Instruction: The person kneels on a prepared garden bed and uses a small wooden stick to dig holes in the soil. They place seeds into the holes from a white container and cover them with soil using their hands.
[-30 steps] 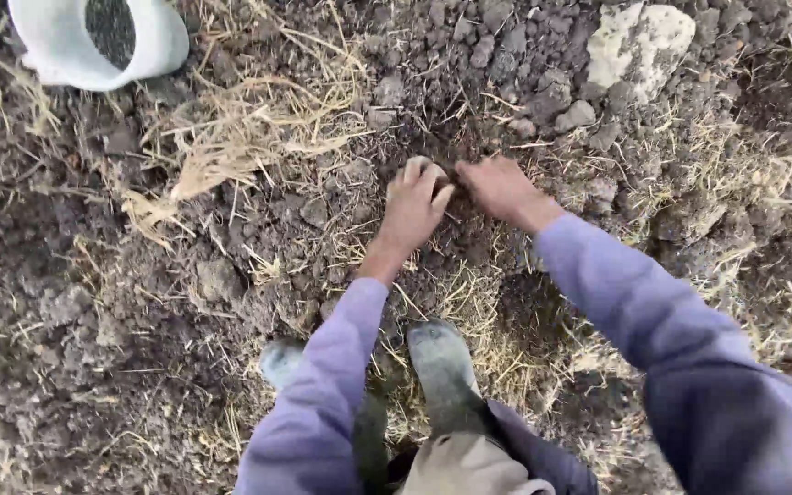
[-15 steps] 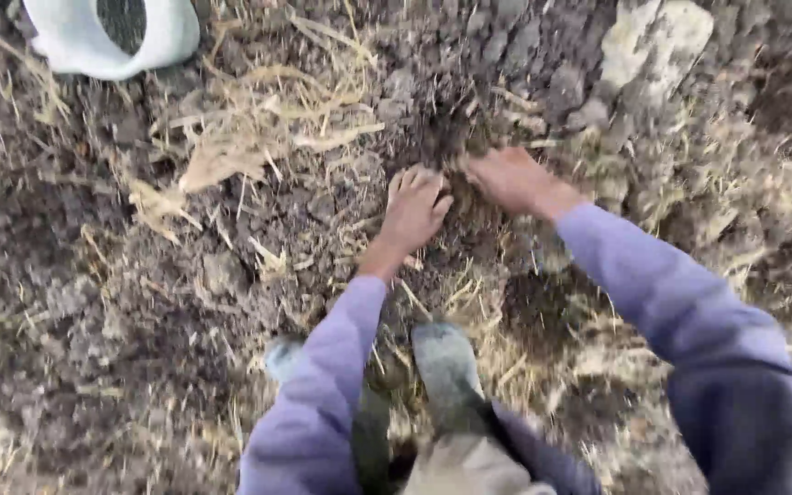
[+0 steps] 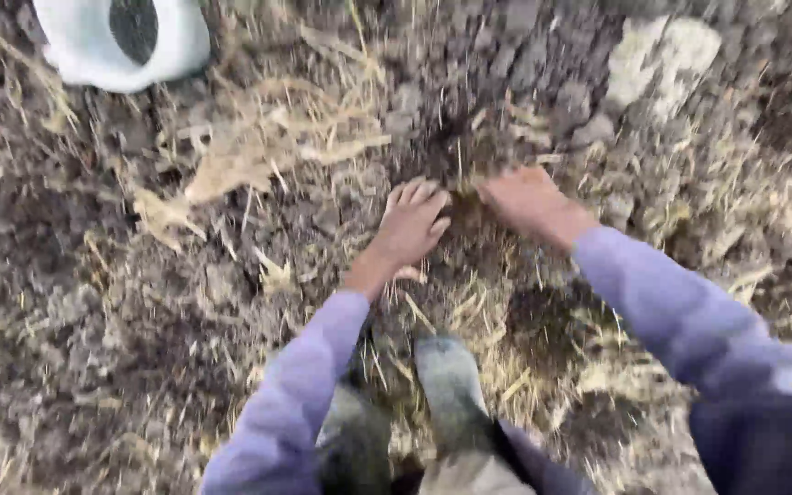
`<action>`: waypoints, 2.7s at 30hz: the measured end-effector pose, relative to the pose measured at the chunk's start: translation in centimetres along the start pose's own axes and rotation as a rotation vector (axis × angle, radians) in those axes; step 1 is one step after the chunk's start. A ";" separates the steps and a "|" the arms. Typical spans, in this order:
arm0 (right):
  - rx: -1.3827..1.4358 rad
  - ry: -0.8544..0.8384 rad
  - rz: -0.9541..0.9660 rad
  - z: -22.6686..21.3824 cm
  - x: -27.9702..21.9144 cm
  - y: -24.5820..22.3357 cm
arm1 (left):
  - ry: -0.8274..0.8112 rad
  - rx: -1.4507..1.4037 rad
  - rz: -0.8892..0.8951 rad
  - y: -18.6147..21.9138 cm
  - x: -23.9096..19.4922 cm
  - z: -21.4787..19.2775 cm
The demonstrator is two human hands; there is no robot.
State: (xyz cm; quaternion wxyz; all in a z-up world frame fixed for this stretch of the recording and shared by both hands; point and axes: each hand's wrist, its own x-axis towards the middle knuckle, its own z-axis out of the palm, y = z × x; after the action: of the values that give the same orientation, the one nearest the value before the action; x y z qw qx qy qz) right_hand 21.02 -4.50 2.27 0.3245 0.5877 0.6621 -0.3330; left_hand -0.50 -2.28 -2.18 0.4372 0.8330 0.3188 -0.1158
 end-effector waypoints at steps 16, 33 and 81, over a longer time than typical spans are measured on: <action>0.290 0.072 0.168 0.3 -4.9 0.1 | -0.452 0.242 0.123 2.3 -11.1 -18.2; 2.045 -0.328 -0.132 4.4 -11.2 -9.8 | -0.455 0.061 0.103 3.9 -12.6 -13.0; -0.132 -0.365 -0.598 -17.4 -4.2 -37.9 | 1.160 -1.491 -0.696 -5.0 -34.4 -2.9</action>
State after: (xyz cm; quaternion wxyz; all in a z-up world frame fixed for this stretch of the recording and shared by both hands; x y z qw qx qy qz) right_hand -16.94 4.12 17.83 0.3628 0.2766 0.7560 -0.4694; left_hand -30.42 -12.67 12.51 0.5662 0.1350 0.6990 0.4154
